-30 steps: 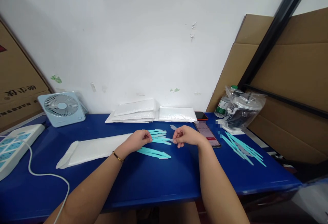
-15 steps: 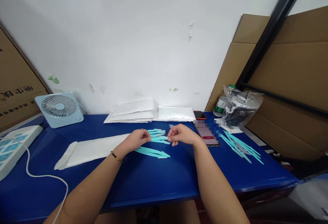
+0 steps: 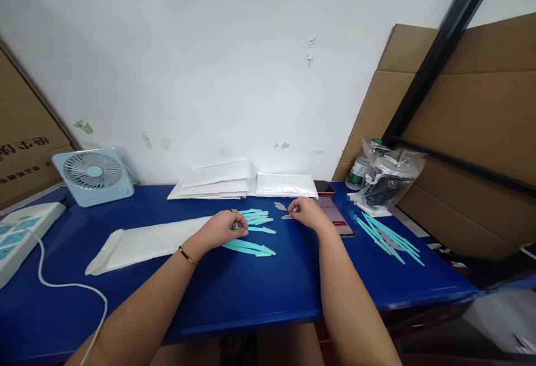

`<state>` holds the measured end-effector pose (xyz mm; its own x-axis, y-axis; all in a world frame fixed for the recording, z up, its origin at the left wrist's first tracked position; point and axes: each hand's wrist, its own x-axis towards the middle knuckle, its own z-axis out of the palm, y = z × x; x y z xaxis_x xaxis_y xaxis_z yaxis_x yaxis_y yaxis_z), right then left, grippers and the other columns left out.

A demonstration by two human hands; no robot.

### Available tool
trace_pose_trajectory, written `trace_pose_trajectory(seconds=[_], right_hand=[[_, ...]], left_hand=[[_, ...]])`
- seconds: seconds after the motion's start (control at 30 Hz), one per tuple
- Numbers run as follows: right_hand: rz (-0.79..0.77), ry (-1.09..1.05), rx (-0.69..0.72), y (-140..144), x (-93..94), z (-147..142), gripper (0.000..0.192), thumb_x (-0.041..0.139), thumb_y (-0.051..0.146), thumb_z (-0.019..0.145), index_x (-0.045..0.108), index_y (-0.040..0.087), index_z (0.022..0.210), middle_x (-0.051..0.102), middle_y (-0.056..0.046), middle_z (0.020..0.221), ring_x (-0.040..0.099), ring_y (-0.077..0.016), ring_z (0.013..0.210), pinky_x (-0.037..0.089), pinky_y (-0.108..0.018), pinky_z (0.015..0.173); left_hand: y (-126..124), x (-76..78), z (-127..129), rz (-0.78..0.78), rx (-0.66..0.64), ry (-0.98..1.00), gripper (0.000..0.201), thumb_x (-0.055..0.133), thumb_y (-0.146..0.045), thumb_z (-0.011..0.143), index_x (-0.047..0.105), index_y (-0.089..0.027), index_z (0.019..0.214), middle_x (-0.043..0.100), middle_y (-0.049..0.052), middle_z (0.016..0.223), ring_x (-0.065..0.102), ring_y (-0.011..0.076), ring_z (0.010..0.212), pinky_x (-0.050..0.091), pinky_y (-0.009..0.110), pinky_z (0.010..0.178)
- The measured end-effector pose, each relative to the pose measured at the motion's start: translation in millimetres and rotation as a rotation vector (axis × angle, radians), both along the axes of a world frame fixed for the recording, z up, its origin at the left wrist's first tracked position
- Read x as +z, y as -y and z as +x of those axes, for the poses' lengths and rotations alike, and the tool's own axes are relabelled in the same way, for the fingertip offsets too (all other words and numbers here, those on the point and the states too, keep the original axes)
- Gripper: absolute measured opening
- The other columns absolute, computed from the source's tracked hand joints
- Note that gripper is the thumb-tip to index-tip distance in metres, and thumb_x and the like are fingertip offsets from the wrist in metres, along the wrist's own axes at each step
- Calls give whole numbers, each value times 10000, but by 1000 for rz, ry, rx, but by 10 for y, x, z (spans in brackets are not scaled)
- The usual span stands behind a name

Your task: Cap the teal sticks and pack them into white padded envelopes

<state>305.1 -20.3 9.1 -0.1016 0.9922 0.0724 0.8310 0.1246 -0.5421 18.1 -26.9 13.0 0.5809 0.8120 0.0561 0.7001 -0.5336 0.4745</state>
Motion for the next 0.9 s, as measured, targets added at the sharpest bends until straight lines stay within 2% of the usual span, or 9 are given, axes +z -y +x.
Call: trace_pose_trajectory(seconds=[0.1, 0.23, 0.3, 0.4, 0.5, 0.57, 0.67, 0.77, 0.9], right_hand=[[2, 87, 73, -49, -89, -5, 103, 667, 201, 646, 683, 186, 746, 669, -48, 825, 593, -179, 752, 427, -254, 660], [10, 92, 69, -83, -164, -56, 51, 644, 228, 677, 639, 177, 673, 650, -43, 762, 578, -165, 683, 408, -251, 610], [-35, -26, 61, -47, -116, -76, 88, 633, 262, 703, 622, 175, 703, 634, -27, 701, 562, -140, 579, 400, -245, 549], [-127, -300, 145, 56, 34, -125, 188, 628, 347, 734, 612, 165, 776, 595, 2, 632, 526, -105, 471, 396, -231, 486], [-155, -468, 235, 138, 162, -188, 261, 641, 402, 731, 636, 155, 817, 568, 19, 566, 528, -97, 464, 387, -214, 464], [-148, -528, 227, 149, 189, -213, 289, 660, 408, 714, 657, 150, 843, 585, 13, 545, 553, -108, 480, 396, -214, 463], [-146, -618, 183, 116, 160, -213, 286, 717, 370, 655, 684, 145, 828, 662, -28, 621, 629, -151, 598, 484, -260, 571], [-53, -704, 189, 75, 108, -206, 217, 765, 310, 592, 691, 159, 730, 698, -50, 772, 658, -182, 759, 515, -314, 737], [62, -744, 211, 59, 59, -257, 170, 778, 271, 573, 678, 168, 665, 688, -40, 816, 655, -184, 793, 521, -324, 763]], left_hand=[[40, -9, 6, -72, -87, -49, 169, 626, -377, 703, 674, -237, 785, 647, -1, 840, 575, 159, 756, 386, 225, 607], [60, -24, 32, -116, -55, -62, 136, 592, -335, 727, 647, -213, 707, 651, 3, 775, 565, 151, 686, 351, 227, 539], [51, -17, 32, -135, -29, -28, 146, 559, -329, 756, 634, -211, 715, 653, 4, 775, 564, 150, 678, 346, 226, 535], [18, 5, 3, -124, 58, 38, 156, 522, -337, 787, 613, -213, 768, 647, 4, 758, 559, 151, 664, 341, 227, 535], [-25, 17, -45, -78, 129, 76, 155, 519, -346, 789, 590, -209, 784, 638, 5, 744, 554, 154, 661, 335, 230, 537], [-52, 13, -77, -69, 145, 95, 165, 511, -354, 792, 585, -207, 784, 635, 5, 733, 549, 153, 650, 335, 233, 537], [-86, -4, -116, -71, 151, 138, 201, 498, -381, 794, 589, -202, 803, 635, 9, 734, 550, 154, 646, 349, 236, 543], [-111, -14, -141, -99, 144, 201, 238, 490, -411, 790, 590, -196, 812, 648, 18, 768, 571, 161, 687, 377, 239, 570], [-132, -16, -149, -179, 146, 245, 253, 490, -427, 780, 582, -193, 808, 663, 19, 773, 584, 164, 697, 398, 244, 583]])
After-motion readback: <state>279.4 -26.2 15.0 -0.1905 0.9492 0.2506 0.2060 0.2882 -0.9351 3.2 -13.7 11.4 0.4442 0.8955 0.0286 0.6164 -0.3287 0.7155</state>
